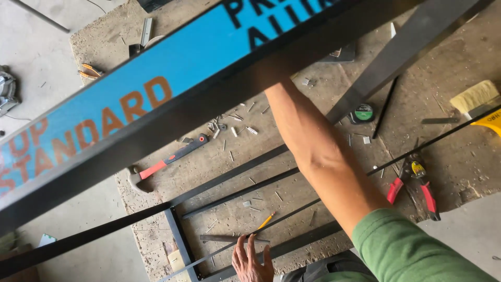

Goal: Assembling a metal frame by filing metal rods and fitting them into the structure.

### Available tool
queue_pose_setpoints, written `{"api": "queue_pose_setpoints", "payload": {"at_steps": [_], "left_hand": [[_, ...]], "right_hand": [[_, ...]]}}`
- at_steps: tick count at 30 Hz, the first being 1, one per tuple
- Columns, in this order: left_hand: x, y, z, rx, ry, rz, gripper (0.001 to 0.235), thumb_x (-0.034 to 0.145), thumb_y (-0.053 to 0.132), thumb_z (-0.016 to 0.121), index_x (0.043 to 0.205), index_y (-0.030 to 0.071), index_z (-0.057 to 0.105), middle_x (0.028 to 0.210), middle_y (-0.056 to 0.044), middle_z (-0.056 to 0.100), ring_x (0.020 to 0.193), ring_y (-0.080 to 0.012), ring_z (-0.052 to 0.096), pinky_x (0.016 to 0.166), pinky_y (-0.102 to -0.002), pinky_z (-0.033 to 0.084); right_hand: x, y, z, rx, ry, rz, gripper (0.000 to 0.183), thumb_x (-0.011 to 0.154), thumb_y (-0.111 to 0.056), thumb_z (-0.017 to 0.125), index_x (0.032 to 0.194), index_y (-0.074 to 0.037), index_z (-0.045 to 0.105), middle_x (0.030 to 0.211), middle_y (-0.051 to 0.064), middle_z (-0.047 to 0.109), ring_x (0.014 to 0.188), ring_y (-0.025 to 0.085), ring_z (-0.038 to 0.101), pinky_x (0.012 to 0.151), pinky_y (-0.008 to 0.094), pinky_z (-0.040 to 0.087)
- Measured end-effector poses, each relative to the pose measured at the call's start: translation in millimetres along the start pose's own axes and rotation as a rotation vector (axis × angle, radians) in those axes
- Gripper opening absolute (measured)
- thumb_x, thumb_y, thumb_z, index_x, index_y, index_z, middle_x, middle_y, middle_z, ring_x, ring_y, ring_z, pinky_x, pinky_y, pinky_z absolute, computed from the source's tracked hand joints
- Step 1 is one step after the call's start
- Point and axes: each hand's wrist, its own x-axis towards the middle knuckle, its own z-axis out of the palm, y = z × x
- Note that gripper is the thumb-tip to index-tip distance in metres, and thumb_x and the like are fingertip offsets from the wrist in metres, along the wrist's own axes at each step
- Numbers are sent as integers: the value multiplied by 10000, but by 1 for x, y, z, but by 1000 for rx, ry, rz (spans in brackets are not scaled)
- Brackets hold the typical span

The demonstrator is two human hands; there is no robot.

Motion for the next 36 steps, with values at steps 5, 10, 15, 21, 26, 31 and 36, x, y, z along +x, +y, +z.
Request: {"api": "queue_pose_setpoints", "payload": {"at_steps": [5,10,15,21,26,31,36], "left_hand": [[13,8,-11,-3,-41,35,475,869,440,692,1281,211,639,1415,-100,565,1209,-335,572,997,-474,468],[20,11,-33,-4,23,112,416,889,325,718,1255,140,645,1319,-116,608,1191,-340,554,1008,-499,441],[31,-7,-25,-114,0,266,335,975,342,668,1232,128,657,1150,-86,656,1116,-323,596,1022,-486,445],[48,-28,8,-268,-30,377,262,1014,398,647,1137,176,713,894,-24,670,857,-223,673,878,-396,494],[55,-47,16,-385,-89,422,153,994,318,665,1056,187,715,807,-17,622,752,-233,644,723,-371,505],[60,-48,22,-446,-63,408,156,984,361,682,1021,216,725,777,4,624,725,-224,652,689,-360,511],[59,-34,-2,-438,-23,429,146,993,335,685,1023,198,725,775,-10,623,735,-232,652,699,-351,502]], "right_hand": [[-137,12,-26,-127,-40,-157,717,1011,-628,441,1477,-84,432,1327,209,552,1140,321,589,788,381,597],[-350,17,-86,-152,-170,-445,295,1018,-282,673,1190,-42,677,1045,147,741,938,289,684,817,401,562],[-484,106,-147,-364,-342,-470,296,905,-232,757,1178,-122,727,1101,67,721,992,248,644,844,392,512],[-510,180,-181,-776,-380,-550,405,963,-382,656,1339,-233,654,1286,65,623,1199,270,576,936,436,479],[-501,185,-176,-864,-380,-533,379,989,-392,643,1343,-257,645,1251,32,622,1245,243,538,992,460,426],[-469,192,-179,-774,-364,-687,180,948,-404,701,1079,-291,748,932,-27,655,979,173,598,1044,450,406],[-464,190,-189,-666,-362,-714,160,955,-420,688,1017,-288,753,871,-35,601,898,166,566,965,408,443]]}}
